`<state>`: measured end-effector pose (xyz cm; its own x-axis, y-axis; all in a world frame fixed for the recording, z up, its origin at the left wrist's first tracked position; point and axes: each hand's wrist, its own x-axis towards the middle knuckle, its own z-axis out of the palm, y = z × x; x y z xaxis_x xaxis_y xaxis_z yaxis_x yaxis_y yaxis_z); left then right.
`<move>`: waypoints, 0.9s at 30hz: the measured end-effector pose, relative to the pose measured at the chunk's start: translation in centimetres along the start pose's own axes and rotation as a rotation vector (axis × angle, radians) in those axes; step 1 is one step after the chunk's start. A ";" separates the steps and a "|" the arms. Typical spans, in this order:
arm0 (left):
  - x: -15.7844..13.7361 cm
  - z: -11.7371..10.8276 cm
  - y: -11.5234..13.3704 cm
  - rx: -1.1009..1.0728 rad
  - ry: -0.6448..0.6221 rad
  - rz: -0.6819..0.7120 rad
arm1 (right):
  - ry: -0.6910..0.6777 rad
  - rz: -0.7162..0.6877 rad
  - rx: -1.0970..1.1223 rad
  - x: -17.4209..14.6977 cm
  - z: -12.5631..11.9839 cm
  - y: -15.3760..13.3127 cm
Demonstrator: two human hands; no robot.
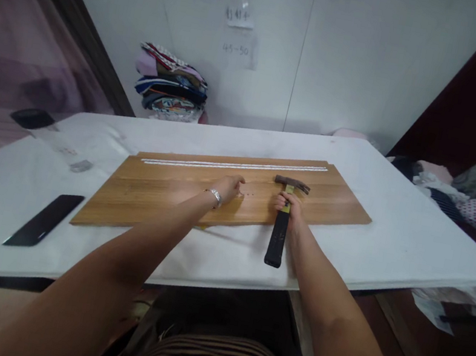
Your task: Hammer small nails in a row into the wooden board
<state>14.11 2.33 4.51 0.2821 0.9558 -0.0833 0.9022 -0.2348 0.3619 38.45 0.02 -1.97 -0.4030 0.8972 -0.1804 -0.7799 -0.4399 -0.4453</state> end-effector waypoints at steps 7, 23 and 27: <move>0.4 -0.3 0.7 0.093 -0.038 0.002 | 0.037 -0.043 -0.076 -0.2 0.4 0.2; 0.6 0.8 1.1 0.164 -0.022 0.047 | 0.009 -0.068 -0.313 0.0 0.1 0.2; 0.0 1.5 0.9 0.117 0.000 0.019 | -0.018 -0.052 -0.368 0.0 0.0 0.2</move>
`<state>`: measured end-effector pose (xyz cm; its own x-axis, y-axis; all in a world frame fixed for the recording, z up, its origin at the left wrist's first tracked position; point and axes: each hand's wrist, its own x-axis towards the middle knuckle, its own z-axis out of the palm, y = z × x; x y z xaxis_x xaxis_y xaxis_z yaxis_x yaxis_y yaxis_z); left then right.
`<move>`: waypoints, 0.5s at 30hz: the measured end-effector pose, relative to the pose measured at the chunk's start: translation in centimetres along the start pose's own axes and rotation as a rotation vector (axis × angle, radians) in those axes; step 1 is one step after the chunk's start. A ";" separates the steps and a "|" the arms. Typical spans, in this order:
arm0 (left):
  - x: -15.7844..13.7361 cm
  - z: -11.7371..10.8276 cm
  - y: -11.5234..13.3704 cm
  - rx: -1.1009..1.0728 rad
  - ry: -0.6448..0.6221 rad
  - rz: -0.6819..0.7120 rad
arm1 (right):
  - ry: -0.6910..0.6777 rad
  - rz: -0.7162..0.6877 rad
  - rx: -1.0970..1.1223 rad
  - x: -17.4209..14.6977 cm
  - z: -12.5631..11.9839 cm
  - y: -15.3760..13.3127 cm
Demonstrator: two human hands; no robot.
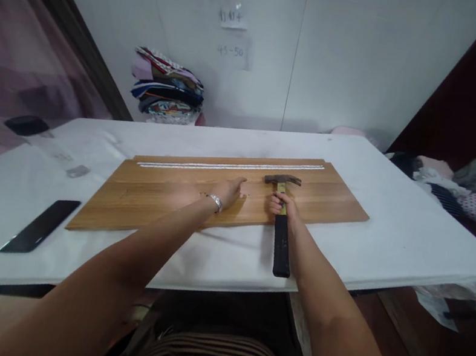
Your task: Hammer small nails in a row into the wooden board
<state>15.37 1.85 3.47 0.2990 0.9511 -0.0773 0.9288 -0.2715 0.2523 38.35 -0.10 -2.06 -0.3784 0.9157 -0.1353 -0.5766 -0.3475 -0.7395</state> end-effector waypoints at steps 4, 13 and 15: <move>-0.4 0.2 -1.2 -0.105 0.099 -0.027 | -0.022 0.007 -0.040 0.1 -0.4 0.1; -3.1 -1.6 -7.9 -0.058 0.323 -0.298 | -0.003 0.036 -0.091 0.4 -0.3 0.3; -4.0 -1.1 -8.9 0.026 0.281 -0.378 | 0.027 0.045 -0.142 0.1 0.4 0.3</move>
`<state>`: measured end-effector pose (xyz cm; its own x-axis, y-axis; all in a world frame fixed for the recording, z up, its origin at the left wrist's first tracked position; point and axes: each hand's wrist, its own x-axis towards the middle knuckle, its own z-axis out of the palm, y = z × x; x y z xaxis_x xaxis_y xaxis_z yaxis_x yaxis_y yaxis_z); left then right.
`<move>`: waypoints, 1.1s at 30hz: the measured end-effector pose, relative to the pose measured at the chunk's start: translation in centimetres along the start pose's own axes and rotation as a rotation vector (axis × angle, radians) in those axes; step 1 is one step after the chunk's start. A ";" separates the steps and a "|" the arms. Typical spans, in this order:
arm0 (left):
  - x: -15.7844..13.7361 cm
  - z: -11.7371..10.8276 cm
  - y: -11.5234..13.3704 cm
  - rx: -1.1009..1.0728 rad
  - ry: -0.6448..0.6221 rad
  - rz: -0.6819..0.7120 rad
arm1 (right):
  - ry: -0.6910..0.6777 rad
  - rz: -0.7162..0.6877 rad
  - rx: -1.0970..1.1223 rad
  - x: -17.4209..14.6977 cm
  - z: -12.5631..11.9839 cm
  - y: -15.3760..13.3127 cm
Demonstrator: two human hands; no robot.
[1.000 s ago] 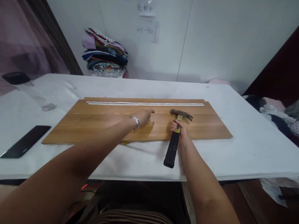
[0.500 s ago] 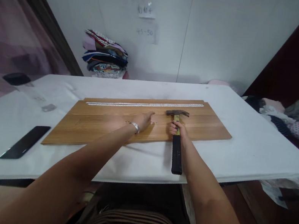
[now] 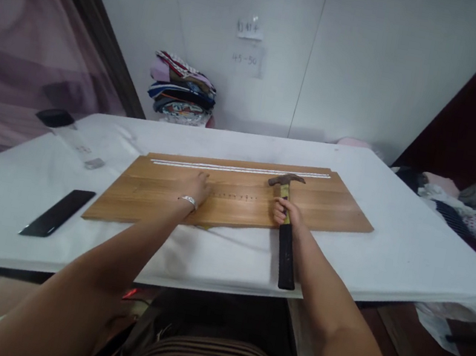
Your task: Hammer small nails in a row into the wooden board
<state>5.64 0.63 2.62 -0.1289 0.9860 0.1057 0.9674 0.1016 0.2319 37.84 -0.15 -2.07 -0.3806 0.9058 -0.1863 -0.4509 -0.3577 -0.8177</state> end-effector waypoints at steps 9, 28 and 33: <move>-1.1 2.1 -1.3 0.086 -0.033 -0.022 | 0.057 -0.079 -0.484 -3.9 5.9 0.5; -1.0 2.2 -1.1 0.042 -0.028 -0.027 | 0.137 -0.035 -0.616 -3.7 9.2 1.2; -1.1 2.1 -1.0 0.035 -0.023 -0.020 | 0.152 -0.009 -0.625 -3.6 8.9 1.6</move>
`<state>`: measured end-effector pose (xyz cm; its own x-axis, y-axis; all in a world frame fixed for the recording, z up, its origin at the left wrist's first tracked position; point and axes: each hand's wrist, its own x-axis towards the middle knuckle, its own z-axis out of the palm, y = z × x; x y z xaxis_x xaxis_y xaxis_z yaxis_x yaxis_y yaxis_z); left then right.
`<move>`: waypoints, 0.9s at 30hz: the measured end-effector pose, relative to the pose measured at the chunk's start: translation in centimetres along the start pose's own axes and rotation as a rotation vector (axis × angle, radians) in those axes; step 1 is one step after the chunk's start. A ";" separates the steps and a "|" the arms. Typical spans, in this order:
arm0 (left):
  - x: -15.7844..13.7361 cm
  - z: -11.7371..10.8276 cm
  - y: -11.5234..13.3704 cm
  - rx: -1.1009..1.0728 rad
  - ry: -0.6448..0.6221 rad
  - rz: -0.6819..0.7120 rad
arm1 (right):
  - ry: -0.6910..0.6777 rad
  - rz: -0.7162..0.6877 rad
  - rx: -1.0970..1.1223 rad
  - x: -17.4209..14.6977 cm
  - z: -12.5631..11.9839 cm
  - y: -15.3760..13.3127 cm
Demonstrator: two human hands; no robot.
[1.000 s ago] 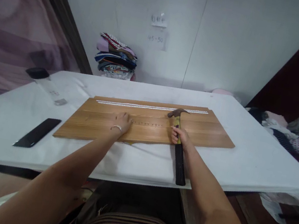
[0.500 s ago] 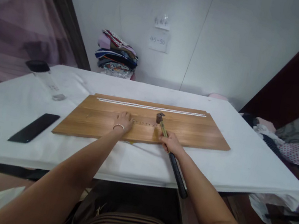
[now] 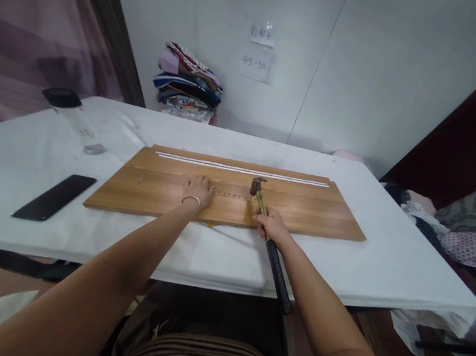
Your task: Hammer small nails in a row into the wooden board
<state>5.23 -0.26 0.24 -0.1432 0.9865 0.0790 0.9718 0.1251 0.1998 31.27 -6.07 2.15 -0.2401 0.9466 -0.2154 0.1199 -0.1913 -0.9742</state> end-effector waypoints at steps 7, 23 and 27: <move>-0.1 0.1 0.0 0.005 0.009 -0.009 | -0.025 -0.003 -0.008 0.2 0.3 -0.2; -0.1 0.1 0.1 0.022 0.008 -0.010 | -0.030 0.017 -0.014 0.1 0.5 0.1; -0.1 0.0 0.1 0.015 0.001 -0.008 | -0.009 0.008 -0.002 -0.1 0.5 0.0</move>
<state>5.34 -0.37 0.25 -0.1513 0.9854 0.0786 0.9733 0.1346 0.1858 30.80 -6.26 2.09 -0.2480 0.9427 -0.2234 0.1233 -0.1980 -0.9724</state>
